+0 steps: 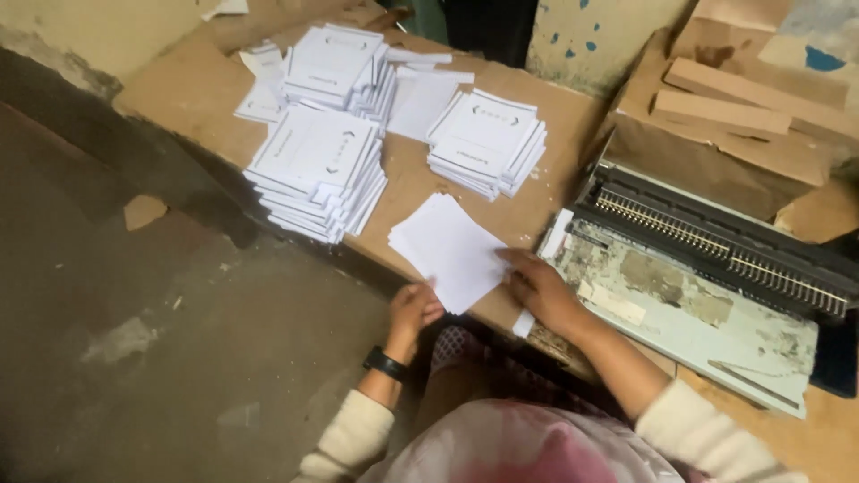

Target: The person is manually punching holes in stacks of paper using a punching machine, likely for spiral or comb binding.

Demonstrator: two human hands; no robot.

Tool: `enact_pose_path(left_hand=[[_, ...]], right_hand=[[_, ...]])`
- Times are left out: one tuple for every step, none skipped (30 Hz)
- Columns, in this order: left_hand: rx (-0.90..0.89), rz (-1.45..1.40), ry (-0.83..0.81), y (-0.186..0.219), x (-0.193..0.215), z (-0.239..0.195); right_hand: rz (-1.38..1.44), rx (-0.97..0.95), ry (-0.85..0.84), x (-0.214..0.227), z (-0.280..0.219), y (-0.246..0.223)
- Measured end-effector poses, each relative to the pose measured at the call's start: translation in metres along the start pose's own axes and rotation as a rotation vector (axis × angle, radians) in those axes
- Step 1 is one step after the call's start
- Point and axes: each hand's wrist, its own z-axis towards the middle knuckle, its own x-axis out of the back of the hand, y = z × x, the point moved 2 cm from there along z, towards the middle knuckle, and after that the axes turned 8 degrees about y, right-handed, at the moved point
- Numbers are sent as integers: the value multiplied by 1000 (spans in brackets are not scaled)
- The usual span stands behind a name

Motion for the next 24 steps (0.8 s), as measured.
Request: enact_pose_path(left_hand=[[5, 0, 9, -4, -4, 2], [14, -6, 24, -10, -8, 3], [7, -12, 30, -8, -14, 4], [-4, -3, 27, -9, -18, 3], [-15, 6, 24, -11, -23, 3], [-8, -2, 35, -2, -27, -4], [-10, -26, 33, 7, -31, -11], [-9, -46, 25, 14, -37, -19], [1, -50, 30, 19, -34, -25], [27, -83, 7, 27, -34, -28], [54, -116, -14, 34, -35, -32], [50, -98, -36, 41, -32, -37], [64, -96, -55, 48, -30, -42], [82, -98, -62, 53, -23, -50], [82, -83, -70, 62, -22, -55], [67, -127, -85, 70, -20, -63], [51, -170, -100, 79, -17, -71], [40, -171, -100, 84, -14, -73], [-108, -149, -40, 93, -10, -75], [-253, -125, 13, 100, -7, -77], [-263, -126, 5, 104, -6, -67], [-464, 24, 82, 104, -3, -64], [-664, 175, 158, 104, -1, -60], [-655, 180, 137, 119, -16, -81]], right_hand=[[-150, 110, -15, -8, 11, 4], [-303, 221, -37, -16, 23, 8], [-302, 232, -40, -24, 23, 6], [-407, 289, -50, -32, 22, 4], [-511, 348, -60, -40, 20, 3], [-512, 351, -75, -43, 15, -2], [-493, 346, -114, -46, 10, -6], [-475, 335, -150, -48, 3, -10], [-477, 330, -161, -50, 2, -6], [-529, 423, -65, -51, 1, -5], [-583, 515, 31, -51, -1, -4], [-584, 501, 56, -51, 3, 0], [-581, 629, 227, -49, 5, 1], [-571, 759, 388, -49, 4, 1], [-570, 747, 402, -47, 5, 1], [-586, 766, 457, -46, 6, 0], [-602, 783, 513, -46, 6, -1], [-599, 792, 520, -37, 1, -12], [-513, 747, 534, -27, -4, -22], [-432, 698, 551, -16, -10, -31], [-434, 704, 562, -5, -11, -36], [-143, 406, 587, 9, -17, -35], [145, 105, 600, 21, -24, -31], [136, 91, 616, 35, -31, -32]])
